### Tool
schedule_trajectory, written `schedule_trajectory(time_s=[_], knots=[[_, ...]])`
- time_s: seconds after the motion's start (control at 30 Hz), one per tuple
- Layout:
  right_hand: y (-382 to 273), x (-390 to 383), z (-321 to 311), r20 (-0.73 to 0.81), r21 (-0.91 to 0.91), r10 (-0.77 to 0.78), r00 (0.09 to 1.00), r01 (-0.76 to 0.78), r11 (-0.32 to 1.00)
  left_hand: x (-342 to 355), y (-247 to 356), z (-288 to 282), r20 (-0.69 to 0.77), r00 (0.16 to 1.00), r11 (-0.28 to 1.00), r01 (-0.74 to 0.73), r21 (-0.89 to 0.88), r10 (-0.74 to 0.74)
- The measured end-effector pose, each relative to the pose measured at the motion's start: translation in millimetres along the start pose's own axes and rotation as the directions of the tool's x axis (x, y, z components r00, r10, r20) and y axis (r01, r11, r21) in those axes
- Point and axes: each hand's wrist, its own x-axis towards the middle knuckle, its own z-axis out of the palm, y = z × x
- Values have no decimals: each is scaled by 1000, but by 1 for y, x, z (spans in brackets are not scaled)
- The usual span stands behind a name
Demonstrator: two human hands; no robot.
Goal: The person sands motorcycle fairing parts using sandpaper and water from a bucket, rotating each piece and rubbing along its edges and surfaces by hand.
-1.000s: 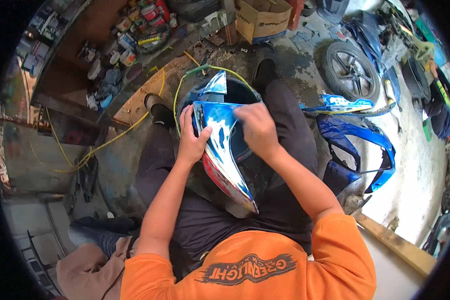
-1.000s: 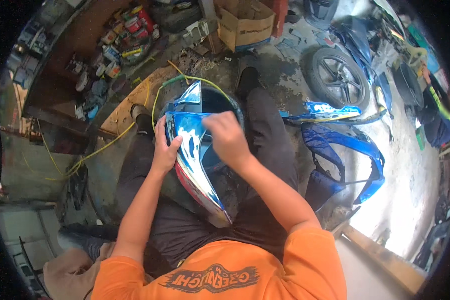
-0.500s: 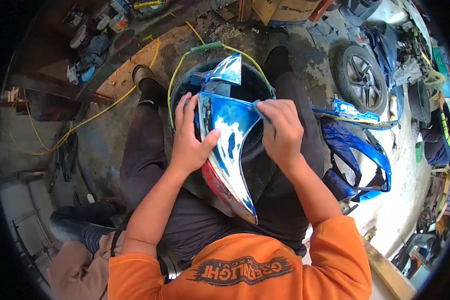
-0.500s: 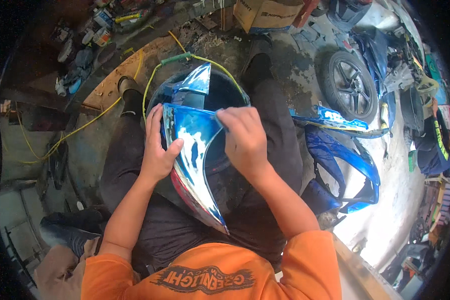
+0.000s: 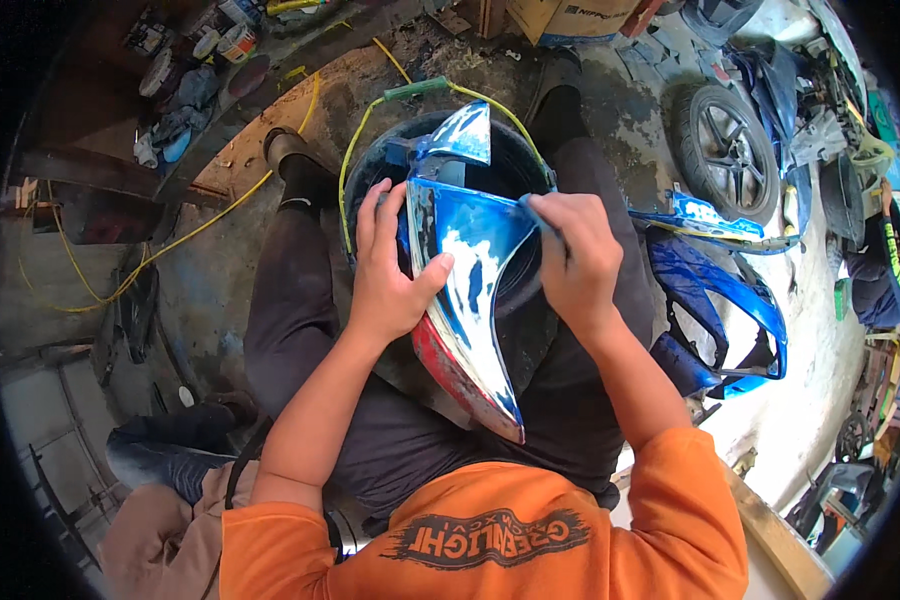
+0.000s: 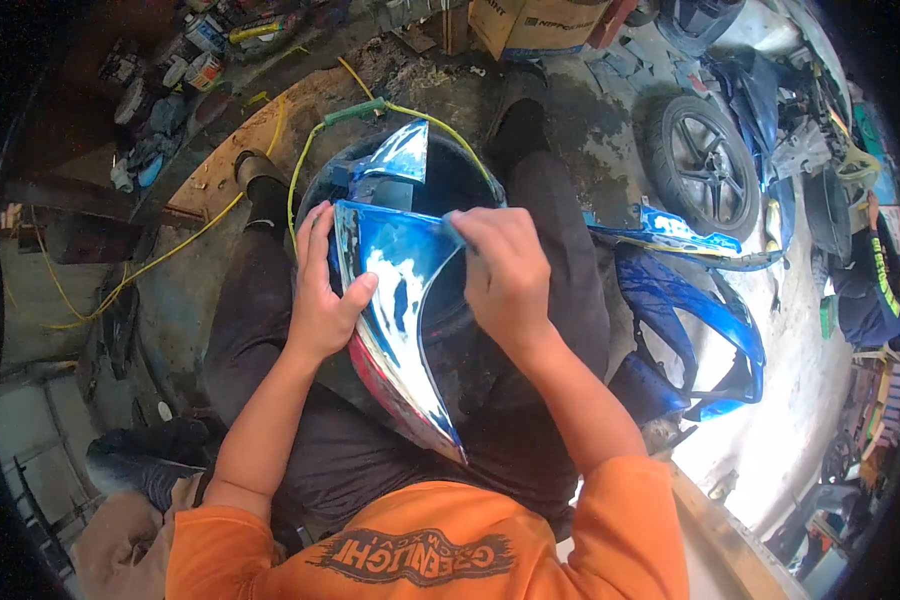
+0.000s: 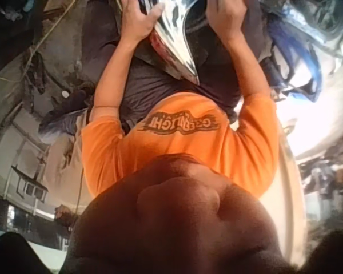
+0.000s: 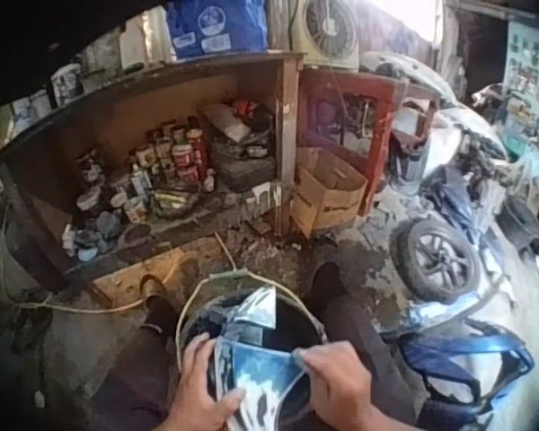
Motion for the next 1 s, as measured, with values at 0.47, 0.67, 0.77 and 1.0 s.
schedule_trajectory(time_s=[0.47,0.67,0.77,1.0], knots=[[-26,-16,9,86,82,-174,981,167,983,-1,0,0,-18,1000,999,19,-43,-20],[-41,-24,8,119,84,-146,982,137,987,-3,5,2,-11,1000,1000,25,-18,-25],[-23,-14,3,92,-1,-85,992,85,996,-3,4,-1,-4,999,999,35,-21,-35],[-35,-23,3,170,80,-158,973,147,986,-6,1,3,-44,999,999,6,-40,-8]])
